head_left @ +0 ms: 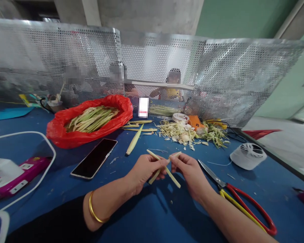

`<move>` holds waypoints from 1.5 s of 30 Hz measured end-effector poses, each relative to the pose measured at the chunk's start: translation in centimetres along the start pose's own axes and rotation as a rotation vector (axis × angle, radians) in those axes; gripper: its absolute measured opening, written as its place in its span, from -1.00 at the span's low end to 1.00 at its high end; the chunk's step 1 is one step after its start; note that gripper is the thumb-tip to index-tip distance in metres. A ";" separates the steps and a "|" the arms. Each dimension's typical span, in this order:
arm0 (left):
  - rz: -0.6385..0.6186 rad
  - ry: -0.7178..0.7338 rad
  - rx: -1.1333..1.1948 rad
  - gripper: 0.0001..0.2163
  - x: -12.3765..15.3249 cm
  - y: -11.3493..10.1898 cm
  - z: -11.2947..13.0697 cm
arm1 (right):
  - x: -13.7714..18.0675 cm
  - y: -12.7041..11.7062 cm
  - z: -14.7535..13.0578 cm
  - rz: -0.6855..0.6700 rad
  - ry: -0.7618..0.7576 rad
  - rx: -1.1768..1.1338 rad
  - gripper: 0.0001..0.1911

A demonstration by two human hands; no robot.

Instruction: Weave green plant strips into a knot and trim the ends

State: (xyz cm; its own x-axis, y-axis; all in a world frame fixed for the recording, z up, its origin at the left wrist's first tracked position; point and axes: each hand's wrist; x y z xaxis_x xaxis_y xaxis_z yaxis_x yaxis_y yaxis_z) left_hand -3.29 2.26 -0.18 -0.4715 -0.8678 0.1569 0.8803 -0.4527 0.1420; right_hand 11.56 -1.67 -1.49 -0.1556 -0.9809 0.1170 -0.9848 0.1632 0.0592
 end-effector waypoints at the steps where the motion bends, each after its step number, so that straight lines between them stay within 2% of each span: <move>1: -0.011 0.004 -0.022 -0.74 0.0 0.1 -0.1 | 0.0 0.1 0.1 -0.002 -0.015 0.008 -0.69; 4: -0.057 0.031 -0.106 -0.81 0.1 0.4 -0.4 | 0.0 0.1 0.3 0.021 -0.079 0.100 -0.72; 6: -0.060 0.037 -0.138 -0.84 0.2 0.6 -0.4 | 0.1 0.0 0.4 0.072 -0.161 0.269 -0.75; 10: -0.082 0.022 -0.150 -0.88 0.7 1.1 -0.3 | 0.5 -0.3 -0.1 0.172 -0.455 0.691 -0.91; 13: -0.135 0.029 -0.252 -0.85 0.9 1.3 -0.7 | 0.9 -0.1 -0.5 0.107 -0.617 0.847 -0.91; 16: -0.151 0.065 -0.337 -0.82 0.9 1.3 -1.3 | 1.2 0.1 -0.6 0.049 -0.701 0.907 -0.91; 18: -0.161 0.103 -0.310 -0.83 0.8 1.2 -1.5 | 1.2 0.0 -0.7 0.067 -0.710 0.897 -0.88; 22: -0.216 0.116 -0.248 -0.81 0.9 1.2 -1.2 | 1.2 -0.3 -0.9 0.135 -0.636 0.799 -0.82; 27: -0.284 0.208 -0.372 -0.77 1.4 1.2 -1.0 | 1.5 0.1 -0.6 0.177 -0.665 0.746 -0.81; 30: -0.298 0.207 -0.391 -0.77 1.4 1.1 -1.4 | 1.5 0.3 -0.4 0.189 -0.645 0.729 -0.82; 35: -0.149 0.144 -0.286 -0.80 0.8 1.0 -1.6 | 1.4 -0.4 -1.3 0.186 -0.591 0.697 -0.83; 40: -0.041 0.144 -0.217 -0.89 0.4 0.8 -1.3 | 1.6 -1.0 -2.1 0.290 -0.779 0.850 -0.85; 45: 0.016 0.127 -0.183 -0.88 0.6 0.9 -0.8 | 1.9 -1.0 -2.0 0.270 -0.872 0.994 -0.89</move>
State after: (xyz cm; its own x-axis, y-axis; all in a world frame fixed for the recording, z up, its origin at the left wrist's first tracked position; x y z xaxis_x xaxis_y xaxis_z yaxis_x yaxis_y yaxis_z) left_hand -2.73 1.22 -0.71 -0.4571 -0.8888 0.0319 0.8880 -0.4581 -0.0408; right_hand 12.44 -3.53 0.61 0.0157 -0.7383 -0.6743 -0.4963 0.5796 -0.6463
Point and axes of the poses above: each hand's wrist, its own x-axis away from the middle knuckle, its own y-axis out of the palm, z = x × y, and after that the axes turned 9 degrees about y, right-handed
